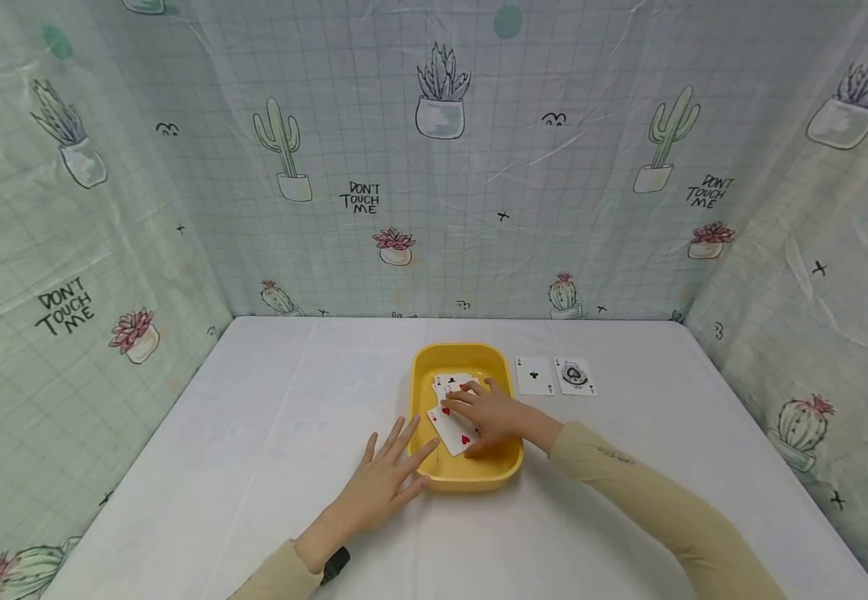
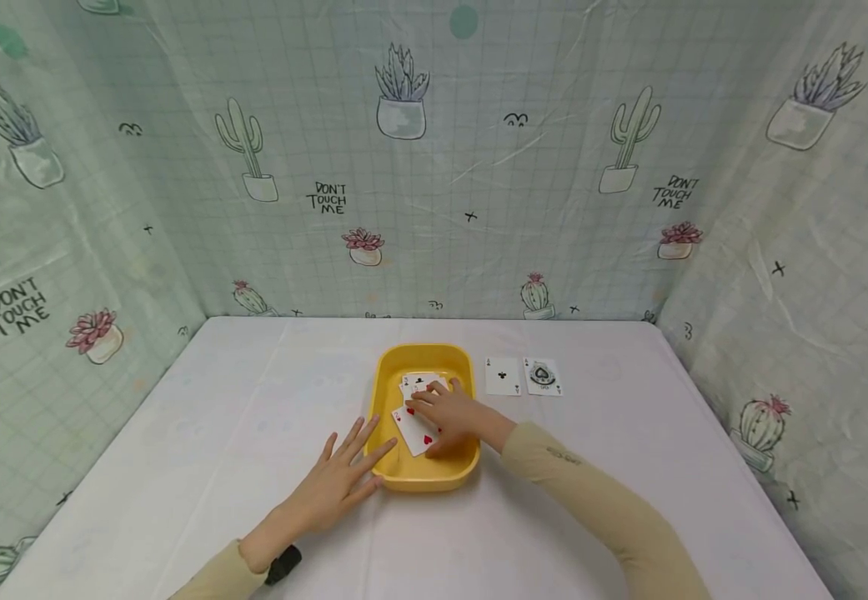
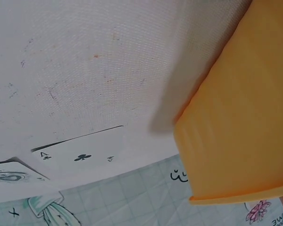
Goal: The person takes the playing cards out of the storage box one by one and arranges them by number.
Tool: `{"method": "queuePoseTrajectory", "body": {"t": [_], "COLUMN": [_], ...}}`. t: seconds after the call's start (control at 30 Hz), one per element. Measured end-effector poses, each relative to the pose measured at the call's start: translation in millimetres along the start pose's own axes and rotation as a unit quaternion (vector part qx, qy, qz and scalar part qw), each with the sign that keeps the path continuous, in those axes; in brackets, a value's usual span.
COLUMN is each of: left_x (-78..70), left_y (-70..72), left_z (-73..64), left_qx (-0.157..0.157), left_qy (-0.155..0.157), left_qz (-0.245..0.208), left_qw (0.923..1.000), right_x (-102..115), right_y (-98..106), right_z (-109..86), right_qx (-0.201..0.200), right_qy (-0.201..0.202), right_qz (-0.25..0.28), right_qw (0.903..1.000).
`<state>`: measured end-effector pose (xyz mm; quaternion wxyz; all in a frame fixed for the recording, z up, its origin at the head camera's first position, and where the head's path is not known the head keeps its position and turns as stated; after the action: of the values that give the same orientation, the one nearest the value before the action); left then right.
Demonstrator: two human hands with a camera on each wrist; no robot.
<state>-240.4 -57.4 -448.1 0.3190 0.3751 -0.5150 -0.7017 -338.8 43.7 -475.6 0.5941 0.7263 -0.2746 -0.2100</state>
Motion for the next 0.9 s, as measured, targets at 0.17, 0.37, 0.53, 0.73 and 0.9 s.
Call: {"method": "queuePoseTrajectory", "body": {"t": [0.17, 0.37, 0.53, 0.73, 0.9], "left_x": [1.3, 2.4, 2.7, 2.1, 1.8], "left_y": [-1.3, -1.7, -2.7, -2.4, -2.1], "left_z": [0.2, 0.3, 0.3, 0.8, 0.8], "left_qx": [0.004, 0.005, 0.011, 0.005, 0.001], "left_qy": [0.001, 0.002, 0.005, 0.000, -0.002], "left_qz": [-0.002, -0.003, -0.004, -0.009, -0.016], "left_qw": [1.0000, 1.0000, 0.9999, 1.0000, 0.9999], "right_x": [1.8, 2.1, -0.1, -4.2, -6.6], "right_y": [0.6, 0.9, -0.5, -0.4, -1.3], "right_z": [1.5, 2.7, 4.6, 7.2, 9.7], "right_qx": [0.010, 0.011, 0.008, 0.008, 0.014], "right_qy": [0.001, 0.001, -0.002, -0.015, -0.026], "right_qz": [0.011, 0.012, 0.011, 0.016, 0.025], "right_qw": [0.9999, 0.9999, 0.9999, 0.9997, 0.9993]}}
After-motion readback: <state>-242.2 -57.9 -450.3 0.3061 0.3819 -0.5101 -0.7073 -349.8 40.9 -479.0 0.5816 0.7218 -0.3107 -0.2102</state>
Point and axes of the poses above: each hand's wrist, its own z-axis towards the middle knuckle, its own y-axis out of the back of the hand, x = y × z, the point moved 10 cm from there along z, towards the middle knuckle, and after that the axes turned 4 degrees about y, right-handed, at the moved point
